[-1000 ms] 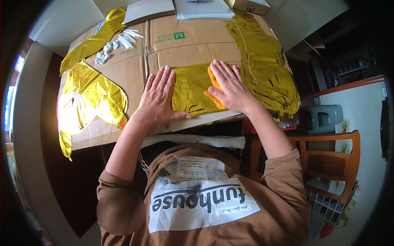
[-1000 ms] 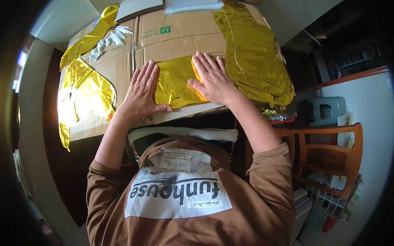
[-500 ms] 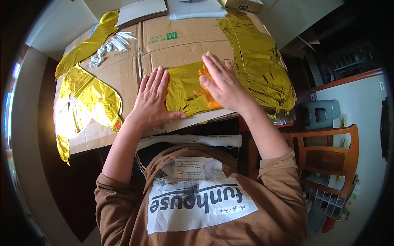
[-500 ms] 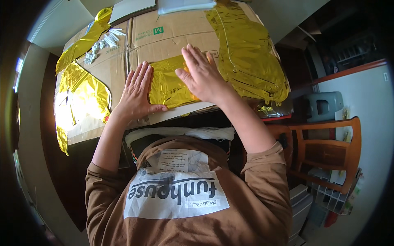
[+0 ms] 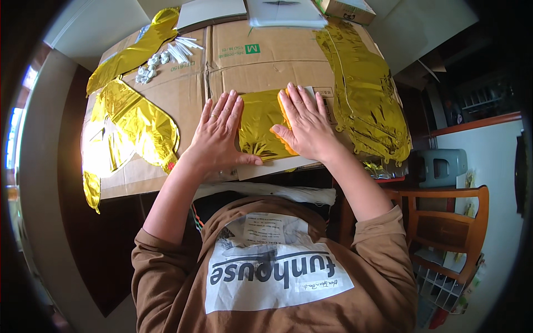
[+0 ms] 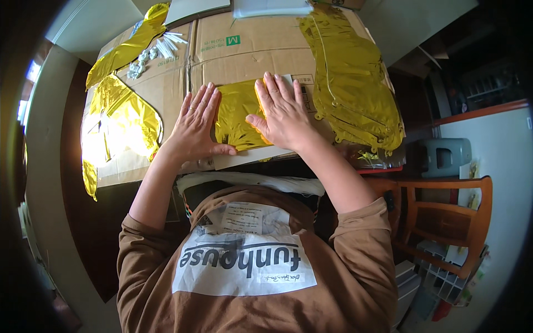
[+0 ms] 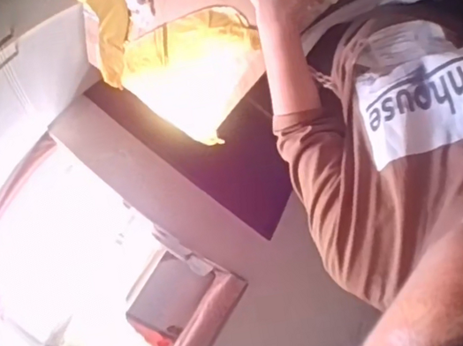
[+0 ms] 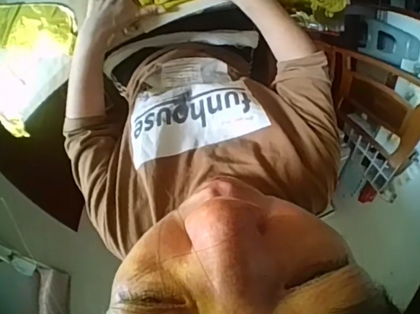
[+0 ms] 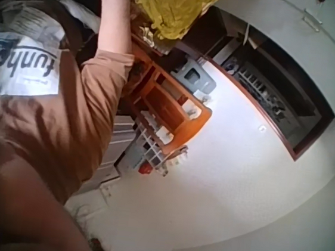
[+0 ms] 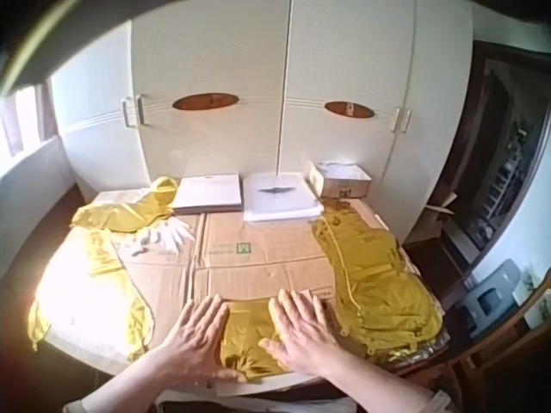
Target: Folding gold foil balloons and placing them into clear plastic packaging with cardboard backings.
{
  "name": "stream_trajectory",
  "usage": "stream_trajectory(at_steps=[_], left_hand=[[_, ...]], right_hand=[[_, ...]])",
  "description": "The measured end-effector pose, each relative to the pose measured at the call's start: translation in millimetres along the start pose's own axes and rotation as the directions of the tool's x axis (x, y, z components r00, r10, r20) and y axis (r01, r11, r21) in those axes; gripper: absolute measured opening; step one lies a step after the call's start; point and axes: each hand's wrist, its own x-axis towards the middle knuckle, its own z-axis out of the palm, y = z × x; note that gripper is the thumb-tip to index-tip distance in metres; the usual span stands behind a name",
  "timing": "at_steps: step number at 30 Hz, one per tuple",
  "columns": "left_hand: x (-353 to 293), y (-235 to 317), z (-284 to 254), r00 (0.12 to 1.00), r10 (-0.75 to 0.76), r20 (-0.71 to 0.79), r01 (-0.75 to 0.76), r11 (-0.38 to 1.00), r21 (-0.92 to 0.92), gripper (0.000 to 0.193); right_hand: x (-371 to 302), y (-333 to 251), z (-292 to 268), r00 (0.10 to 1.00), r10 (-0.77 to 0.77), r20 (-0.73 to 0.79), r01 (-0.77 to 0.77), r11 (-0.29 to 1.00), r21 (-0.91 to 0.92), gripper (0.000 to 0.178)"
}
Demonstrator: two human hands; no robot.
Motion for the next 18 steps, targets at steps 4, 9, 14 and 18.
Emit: stream_trajectory(at_steps=[4,9,14,18], left_hand=[[-2,-17,-15,0.998,-0.021,0.061,0.024,0.999,-0.049,0.138],[19,-4,-39,0.987,-0.124,-0.098,0.096,0.963,-0.252,0.11],[36,54,9,0.969,-0.066,-0.236,0.037,0.991,-0.125,0.098],[28,46,34,0.957,-0.086,-0.277,0.09,0.996,0.001,0.101]], right_hand=[[1,0,1,1.0,-0.008,-0.02,0.008,1.0,0.001,0.084],[0,-4,-4,0.998,-0.002,-0.063,0.003,1.0,0.008,0.078],[2,-1,2,0.998,-0.013,-0.066,0.014,1.0,0.022,0.081],[0,0,4,0.997,-0.013,-0.078,0.015,1.0,0.024,0.081]])
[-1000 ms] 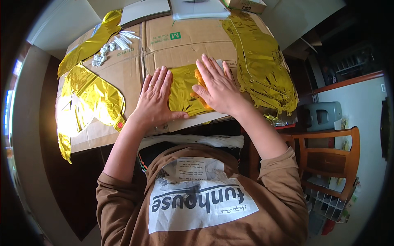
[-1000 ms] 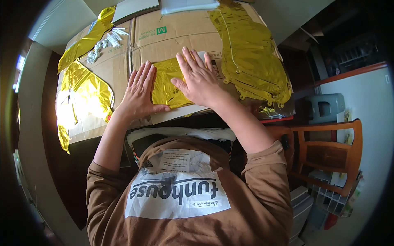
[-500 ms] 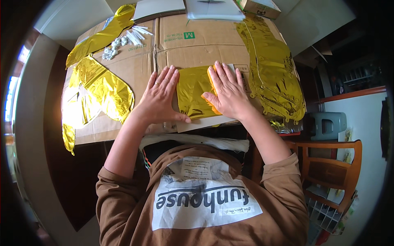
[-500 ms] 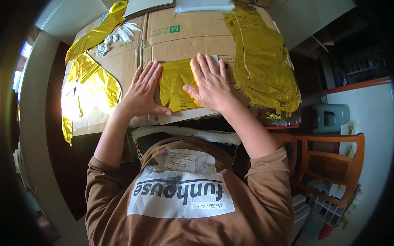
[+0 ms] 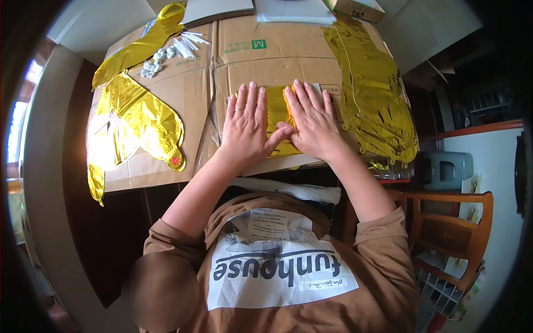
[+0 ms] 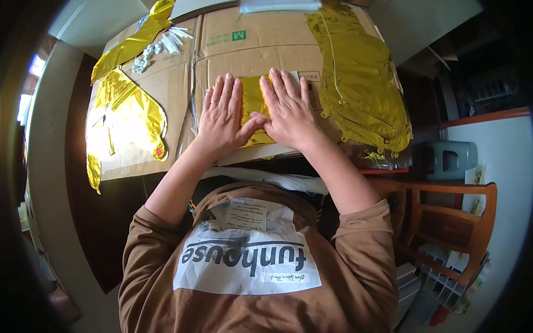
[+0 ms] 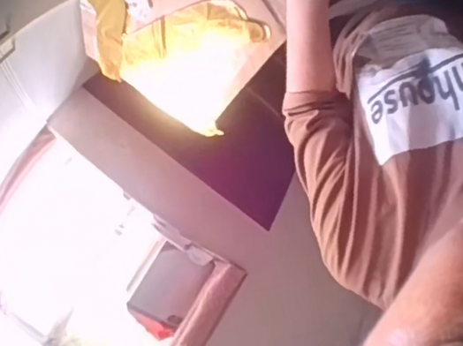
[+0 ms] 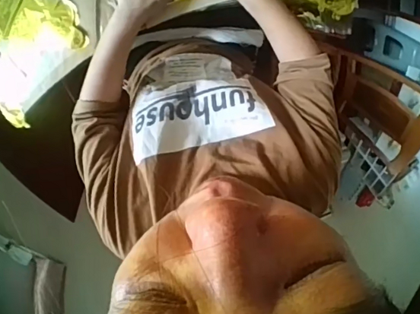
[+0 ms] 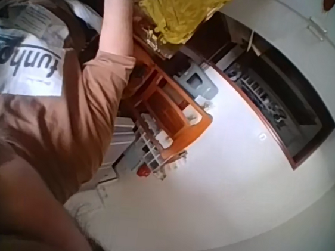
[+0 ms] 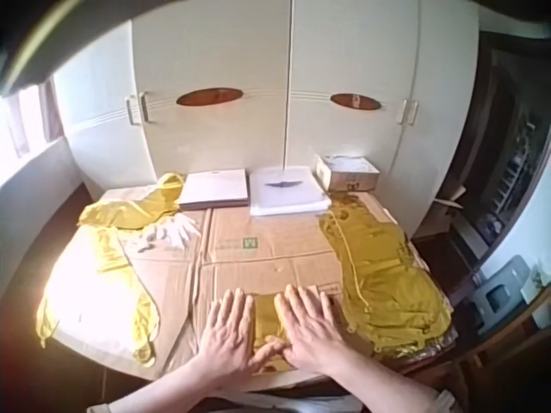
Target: Folding gold foil balloons and placing them into clear plastic packaging with cardboard backings.
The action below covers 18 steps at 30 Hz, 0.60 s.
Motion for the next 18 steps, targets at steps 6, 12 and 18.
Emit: stream_trajectory(at_steps=[6,12,18], left_hand=[[1,-1,1,1.0,-0.007,0.028,0.007,1.0,0.0,0.103],[10,-2,-10,0.994,-0.081,0.071,0.091,0.986,-0.142,0.104],[19,19,-12,0.981,-0.186,0.062,0.19,0.98,-0.064,0.099]], right_hand=[[0,-1,-5,0.999,0.013,0.035,-0.012,1.0,-0.007,0.082],[-2,0,-2,0.998,0.026,0.057,-0.025,0.999,-0.031,0.083],[2,-3,-6,0.99,0.054,0.128,-0.049,0.998,-0.042,0.083]])
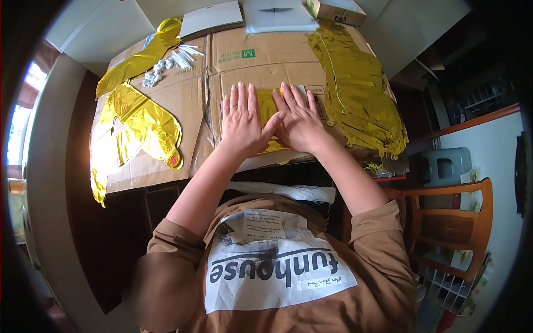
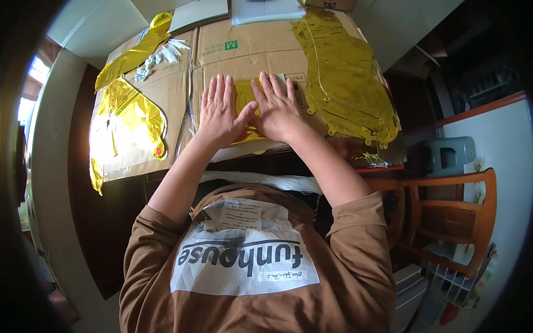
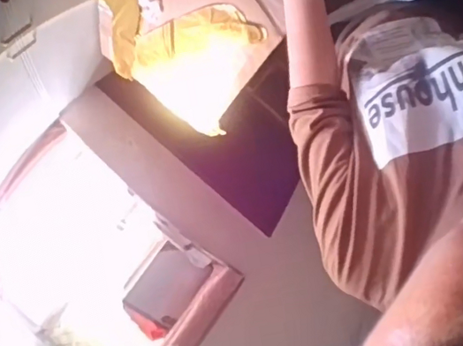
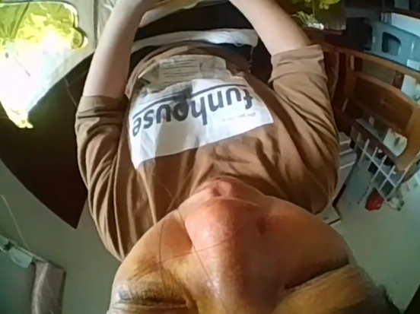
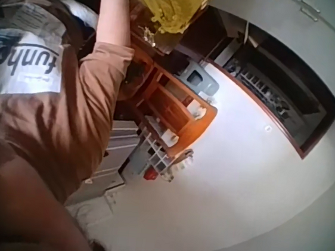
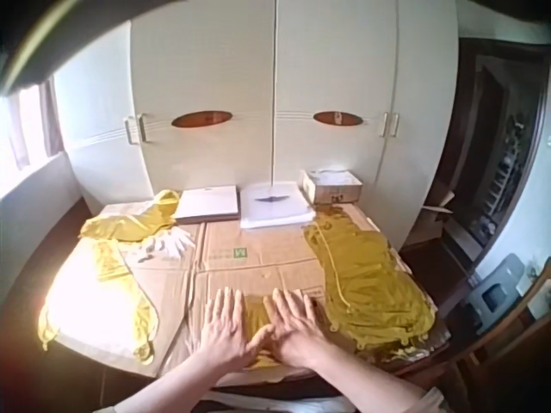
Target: Folding gold foil balloons and placing them into clear plastic packaging with cardboard backings.
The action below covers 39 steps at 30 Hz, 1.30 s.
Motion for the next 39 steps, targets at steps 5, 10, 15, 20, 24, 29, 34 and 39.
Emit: stream_trajectory(at_steps=[5,10,15,20,24,29,34,39], left_hand=[[-2,-10,18,1.0,-0.004,-0.022,0.004,0.999,0.033,0.097],[-3,-6,19,1.0,-0.001,0.009,0.0,0.998,0.068,0.098],[-5,-8,17,0.999,-0.029,0.024,0.027,0.995,0.096,0.098],[-4,-6,20,0.999,-0.024,0.025,0.022,0.998,0.066,0.099],[-3,-6,20,1.0,-0.028,0.012,0.027,0.998,0.055,0.099],[-2,-7,17,0.998,-0.052,0.039,0.05,0.997,0.05,0.097],[-1,-4,16,0.997,-0.054,0.049,0.052,0.998,0.042,0.098],[-2,-8,18,0.998,-0.046,0.041,0.046,0.999,0.008,0.103]], right_hand=[[1,4,-2,1.0,0.005,-0.02,-0.003,0.994,0.113,0.08],[3,34,-10,0.985,0.068,-0.157,0.058,0.728,0.683,0.074],[-40,45,-62,0.931,0.334,-0.144,-0.177,0.762,0.623,0.026],[-114,25,-62,0.789,0.463,0.404,-0.61,0.513,0.603,0.039],[-125,17,-41,0.745,0.523,0.414,-0.553,0.138,0.822,0.044],[-115,1,-32,0.738,0.621,0.264,-0.465,0.184,0.866,0.038],[-108,-1,-36,0.721,0.669,0.18,-0.484,0.3,0.822,0.028],[-96,7,-48,0.763,0.531,0.369,-0.515,0.153,0.843,0.027]])
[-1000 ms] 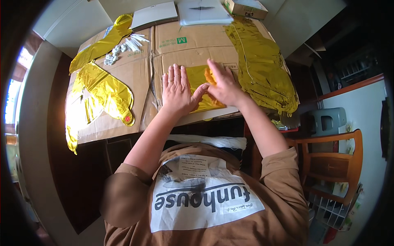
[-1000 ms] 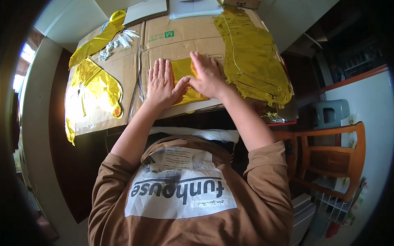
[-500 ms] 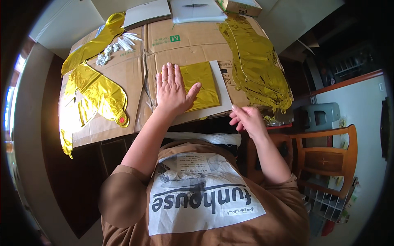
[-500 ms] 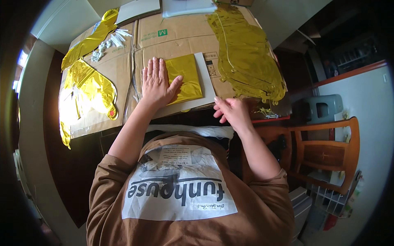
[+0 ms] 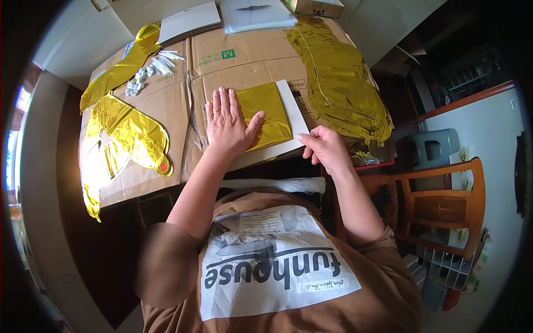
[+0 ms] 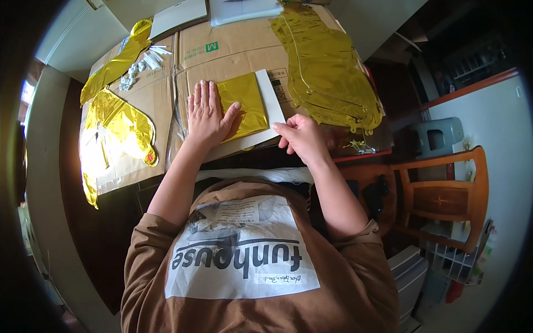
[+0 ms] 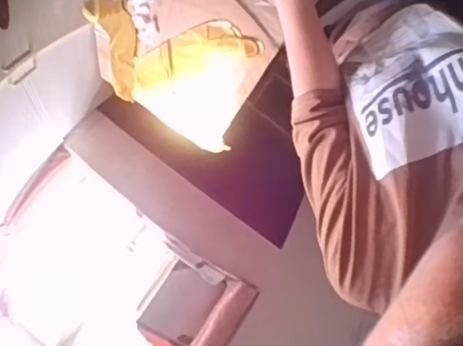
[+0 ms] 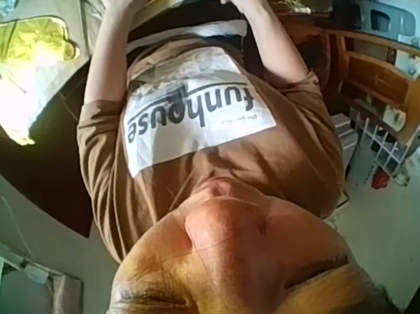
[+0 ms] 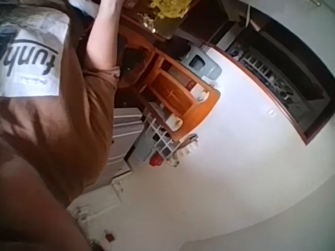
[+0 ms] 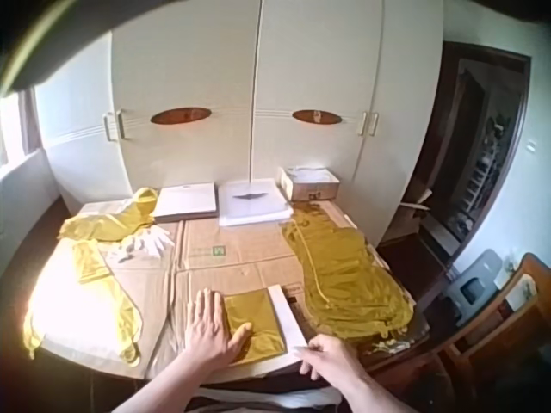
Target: Folding gold foil balloons and placing them into clear plastic packaging with cardboard backings.
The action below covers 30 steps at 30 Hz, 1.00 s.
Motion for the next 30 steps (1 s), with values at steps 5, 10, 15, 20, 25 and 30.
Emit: stream_trajectory(at_steps=[5,10,15,20,25,30], left_hand=[[1,2,1,1.0,0.004,-0.009,-0.004,1.0,-0.008,0.104],[0,2,-1,1.0,0.001,-0.012,-0.001,1.0,-0.01,0.103],[-1,2,3,0.999,0.017,-0.042,-0.017,1.0,-0.005,0.103],[0,2,3,0.999,0.02,-0.033,-0.02,1.0,-0.005,0.103],[-2,1,0,1.0,0.008,-0.016,-0.008,1.0,0.002,0.103],[-2,5,-4,1.0,0.008,0.009,-0.008,1.0,-0.001,0.102]], right_hand=[[3,-2,5,0.995,0.077,0.069,-0.091,0.97,0.226,0.023],[9,9,-3,0.989,0.084,0.12,-0.114,0.955,0.274,0.022],[5,10,-12,0.998,0.057,0.042,-0.064,0.973,0.221,0.02],[1,5,-42,0.998,0.035,-0.052,-0.028,0.991,0.133,0.02],[-10,-16,-101,0.99,0.002,-0.139,0.004,0.999,0.043,0.022],[-34,-47,-174,0.891,-0.226,-0.392,0.213,0.974,-0.078,0.024]])
